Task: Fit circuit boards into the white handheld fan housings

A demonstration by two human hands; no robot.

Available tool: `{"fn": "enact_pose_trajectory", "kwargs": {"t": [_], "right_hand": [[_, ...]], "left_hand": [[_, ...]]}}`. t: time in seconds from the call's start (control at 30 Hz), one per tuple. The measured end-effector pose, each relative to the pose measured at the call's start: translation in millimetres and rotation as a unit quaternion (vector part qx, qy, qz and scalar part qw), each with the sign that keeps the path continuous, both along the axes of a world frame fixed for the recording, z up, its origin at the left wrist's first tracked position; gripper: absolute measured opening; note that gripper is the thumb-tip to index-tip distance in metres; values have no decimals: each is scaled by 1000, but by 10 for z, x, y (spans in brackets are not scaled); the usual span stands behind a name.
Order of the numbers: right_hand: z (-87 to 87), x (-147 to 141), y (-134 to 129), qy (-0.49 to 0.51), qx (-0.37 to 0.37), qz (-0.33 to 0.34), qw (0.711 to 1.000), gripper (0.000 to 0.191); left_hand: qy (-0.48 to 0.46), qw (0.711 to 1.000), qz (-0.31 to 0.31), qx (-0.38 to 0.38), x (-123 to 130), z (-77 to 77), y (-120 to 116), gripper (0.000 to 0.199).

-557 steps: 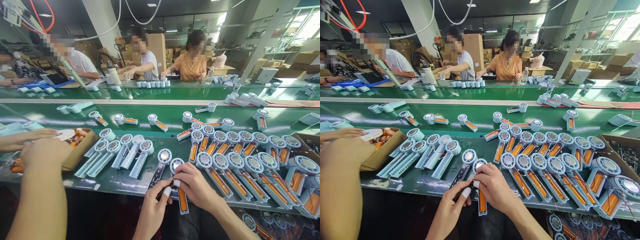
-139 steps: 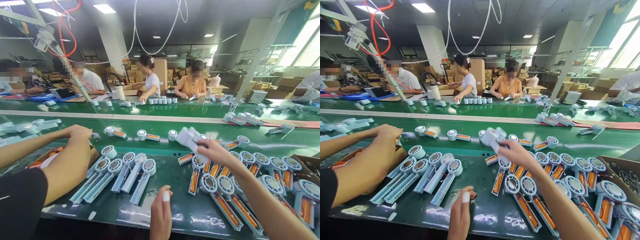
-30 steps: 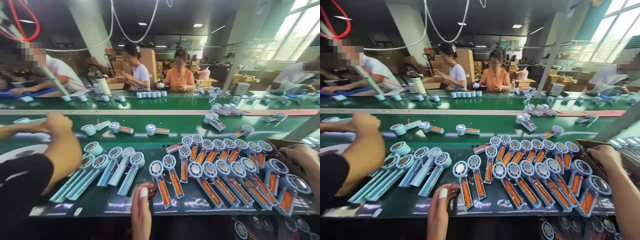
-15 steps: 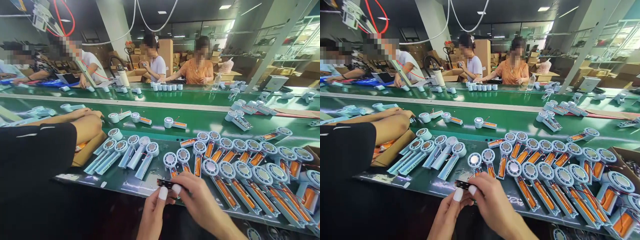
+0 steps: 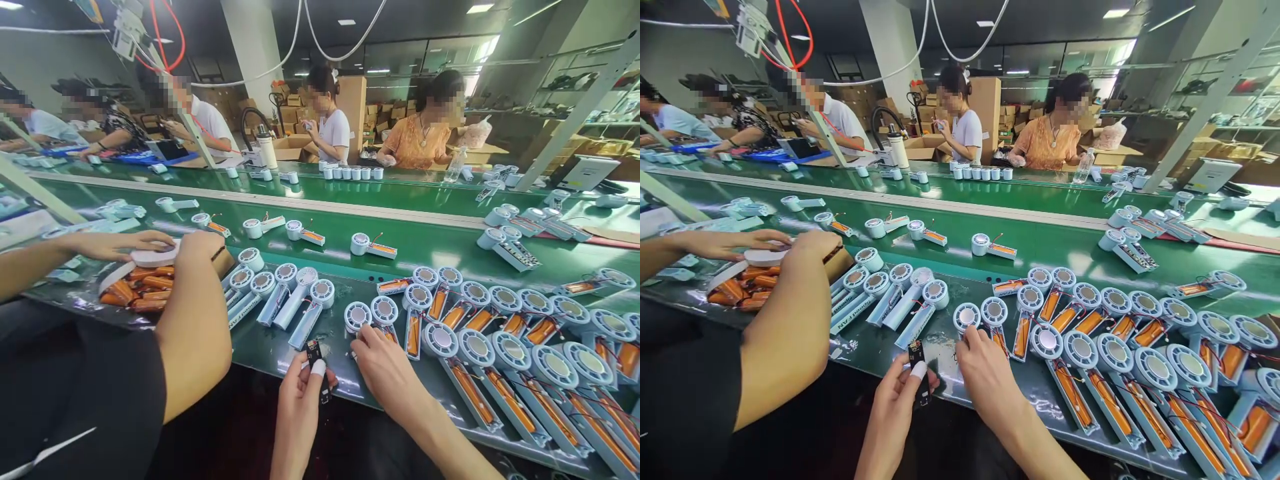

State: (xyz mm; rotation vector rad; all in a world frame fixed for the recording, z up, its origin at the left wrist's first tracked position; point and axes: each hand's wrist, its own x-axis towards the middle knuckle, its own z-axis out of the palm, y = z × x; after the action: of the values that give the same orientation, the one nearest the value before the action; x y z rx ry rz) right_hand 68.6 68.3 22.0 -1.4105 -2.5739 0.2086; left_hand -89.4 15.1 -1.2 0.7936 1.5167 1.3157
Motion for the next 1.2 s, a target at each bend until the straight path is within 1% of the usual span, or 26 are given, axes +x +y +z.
{"fn": "enact_pose_trajectory", "kwargs": {"t": [0.07, 0.13, 0.23, 0.3, 0.4, 0.47, 0.57, 0.67, 0.73, 0.83, 0.9, 0.97, 1.03, 1.07, 1.1, 1.17, 1.2], "right_hand": [[-21, 67, -14, 35, -15, -1, 999, 20], [-29, 130, -47, 116, -47, -10, 992, 22], [-10, 186, -97, 247, -115, -16, 962, 23], [17, 202, -120, 290, -149, -23, 945, 22], [56, 220, -145, 340, -208, -39, 916, 18], [74, 237, -164, 365, -242, -37, 898, 18], [100, 269, -201, 397, -271, -33, 876, 19], [132, 308, -234, 421, -300, -24, 855, 20], [139, 333, -245, 424, -307, -13, 852, 21], [92, 354, -246, 418, -306, -15, 855, 21], [30, 352, -242, 406, -289, -41, 866, 21], [-36, 339, -241, 377, -242, -79, 891, 20], [-83, 326, -248, 331, -162, -102, 924, 20], [-97, 322, -253, 304, -120, -98, 940, 24], [-104, 320, -260, 275, -82, -80, 955, 31], [-102, 323, -273, 221, -30, -18, 975, 45], [-98, 325, -278, 200, -18, 17, 979, 48]], "left_hand": [[8, 1000, -15, -2, 77, 4, 0, 31], [24, 999, -32, -6, 152, 1, -7, 27], [54, 997, -48, -9, 244, -9, -1, 26], [74, 996, -57, 0, 282, -18, 31, 33], [101, 991, -85, 29, 302, -26, 114, 38], [103, 988, -103, 43, 289, -13, 161, 36], [103, 984, -136, 50, 245, 45, 176, 29], [71, 980, -182, 41, 202, 108, 131, 27], [45, 981, -186, 30, 190, 122, 94, 29], [48, 984, -173, 3, 199, 99, 66, 34], [59, 983, -170, -21, 220, 77, 68, 34], [64, 985, -155, -40, 243, 66, 77, 35], [64, 987, -138, -50, 264, 66, 81, 35], [63, 988, -131, -54, 273, 70, 79, 35], [61, 989, -124, -56, 280, 75, 74, 36], [48, 991, -107, -58, 289, 87, 58, 36], [38, 993, -99, -58, 292, 93, 48, 36]]}}
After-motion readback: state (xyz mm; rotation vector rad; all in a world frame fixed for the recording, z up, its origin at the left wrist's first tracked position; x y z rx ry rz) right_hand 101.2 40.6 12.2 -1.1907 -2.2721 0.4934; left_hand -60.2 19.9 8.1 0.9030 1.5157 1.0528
